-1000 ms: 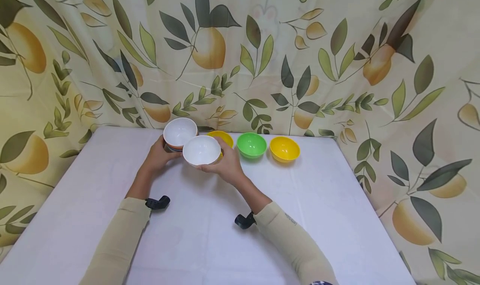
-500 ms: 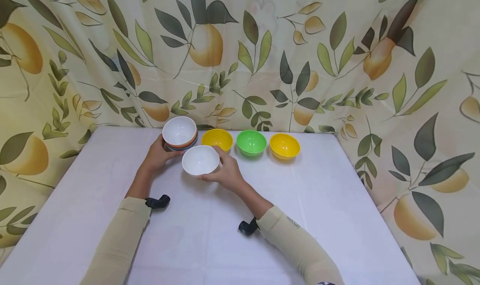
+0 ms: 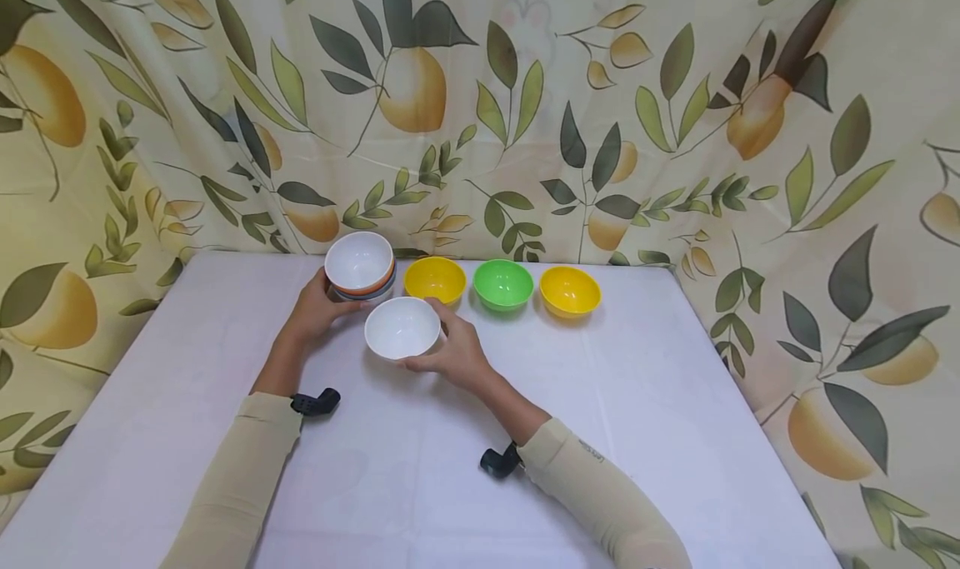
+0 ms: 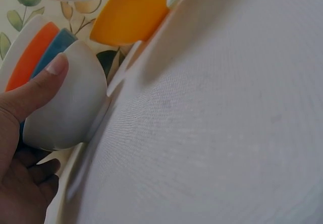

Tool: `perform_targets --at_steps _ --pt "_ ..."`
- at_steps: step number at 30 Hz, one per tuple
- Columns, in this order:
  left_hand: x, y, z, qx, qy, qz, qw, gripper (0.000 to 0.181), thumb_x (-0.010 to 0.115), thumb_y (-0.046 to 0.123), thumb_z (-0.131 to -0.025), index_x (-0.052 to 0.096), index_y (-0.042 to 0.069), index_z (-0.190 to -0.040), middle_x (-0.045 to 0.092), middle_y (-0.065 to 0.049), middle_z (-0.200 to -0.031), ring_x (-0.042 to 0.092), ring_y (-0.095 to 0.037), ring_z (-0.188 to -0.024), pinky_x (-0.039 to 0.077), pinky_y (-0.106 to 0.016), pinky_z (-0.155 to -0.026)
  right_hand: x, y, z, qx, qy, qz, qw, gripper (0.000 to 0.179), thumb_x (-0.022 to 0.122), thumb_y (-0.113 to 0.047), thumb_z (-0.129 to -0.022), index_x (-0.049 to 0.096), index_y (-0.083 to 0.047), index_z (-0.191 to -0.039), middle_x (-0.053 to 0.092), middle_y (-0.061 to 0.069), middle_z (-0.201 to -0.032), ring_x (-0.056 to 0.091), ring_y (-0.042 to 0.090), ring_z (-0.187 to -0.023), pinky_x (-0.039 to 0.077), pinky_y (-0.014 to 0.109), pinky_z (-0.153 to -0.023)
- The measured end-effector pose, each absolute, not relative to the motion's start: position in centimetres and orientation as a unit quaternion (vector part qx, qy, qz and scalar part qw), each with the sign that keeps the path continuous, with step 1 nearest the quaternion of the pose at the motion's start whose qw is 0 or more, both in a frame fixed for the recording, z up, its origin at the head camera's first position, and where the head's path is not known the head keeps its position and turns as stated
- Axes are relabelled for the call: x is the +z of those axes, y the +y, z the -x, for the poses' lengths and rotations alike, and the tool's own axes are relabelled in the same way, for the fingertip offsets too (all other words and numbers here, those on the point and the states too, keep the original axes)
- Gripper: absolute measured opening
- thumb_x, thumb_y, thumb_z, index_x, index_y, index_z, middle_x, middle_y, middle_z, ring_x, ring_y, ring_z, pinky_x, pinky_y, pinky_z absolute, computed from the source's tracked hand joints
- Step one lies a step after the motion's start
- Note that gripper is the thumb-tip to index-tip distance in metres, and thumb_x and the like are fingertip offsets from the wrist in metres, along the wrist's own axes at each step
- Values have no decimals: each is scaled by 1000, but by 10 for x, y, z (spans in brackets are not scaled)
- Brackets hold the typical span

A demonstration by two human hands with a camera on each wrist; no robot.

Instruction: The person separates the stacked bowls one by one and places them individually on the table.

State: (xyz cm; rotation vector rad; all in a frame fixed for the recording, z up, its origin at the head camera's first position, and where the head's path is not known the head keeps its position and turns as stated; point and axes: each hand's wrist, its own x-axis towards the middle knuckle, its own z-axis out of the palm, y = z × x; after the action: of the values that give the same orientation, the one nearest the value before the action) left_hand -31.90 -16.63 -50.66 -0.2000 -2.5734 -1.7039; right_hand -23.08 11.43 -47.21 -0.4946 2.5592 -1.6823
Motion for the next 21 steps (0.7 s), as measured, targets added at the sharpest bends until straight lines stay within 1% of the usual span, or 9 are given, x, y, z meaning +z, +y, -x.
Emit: perform_targets --at_steps 4,9,14,21 --pt "-507 -167 320 -552 -831 64 22 109 95 23 -79 29 3 -163 40 -20 -162 33 -37 -152 23 -53 -126 -475 114 231 -539 825 169 16 103 100 -13 -68 46 0 -155 56 13 -150 53 31 -138 38 47 -120" --pt "-508 -167 320 -555 -829 66 21 110 96 24 -78 29 3 -163 40 -20 -162 33 -36 -153 23 -52 -127 -477 114 230 -538 823 182 22 98 100 -13 -68 52 -5 -152 59 9 -146 55 30 -134 39 48 -119" --pt "-506 -167 320 -556 -828 66 23 110 96 24 -78 30 2 -162 41 -21 -161 34 -37 -152 23 -52 -126 -479 114 231 -543 816 194 30 96 100 -12 -68 53 -6 -151 59 9 -146 54 30 -134 38 49 -120" --pt "-506 -167 319 -554 -830 68 25 107 95 23 -78 31 0 -161 42 -22 -160 35 -37 -151 24 -52 -126 -488 115 235 -532 826 178 43 96 101 -12 -67 54 -8 -151 61 5 -143 56 25 -132 41 42 -118"
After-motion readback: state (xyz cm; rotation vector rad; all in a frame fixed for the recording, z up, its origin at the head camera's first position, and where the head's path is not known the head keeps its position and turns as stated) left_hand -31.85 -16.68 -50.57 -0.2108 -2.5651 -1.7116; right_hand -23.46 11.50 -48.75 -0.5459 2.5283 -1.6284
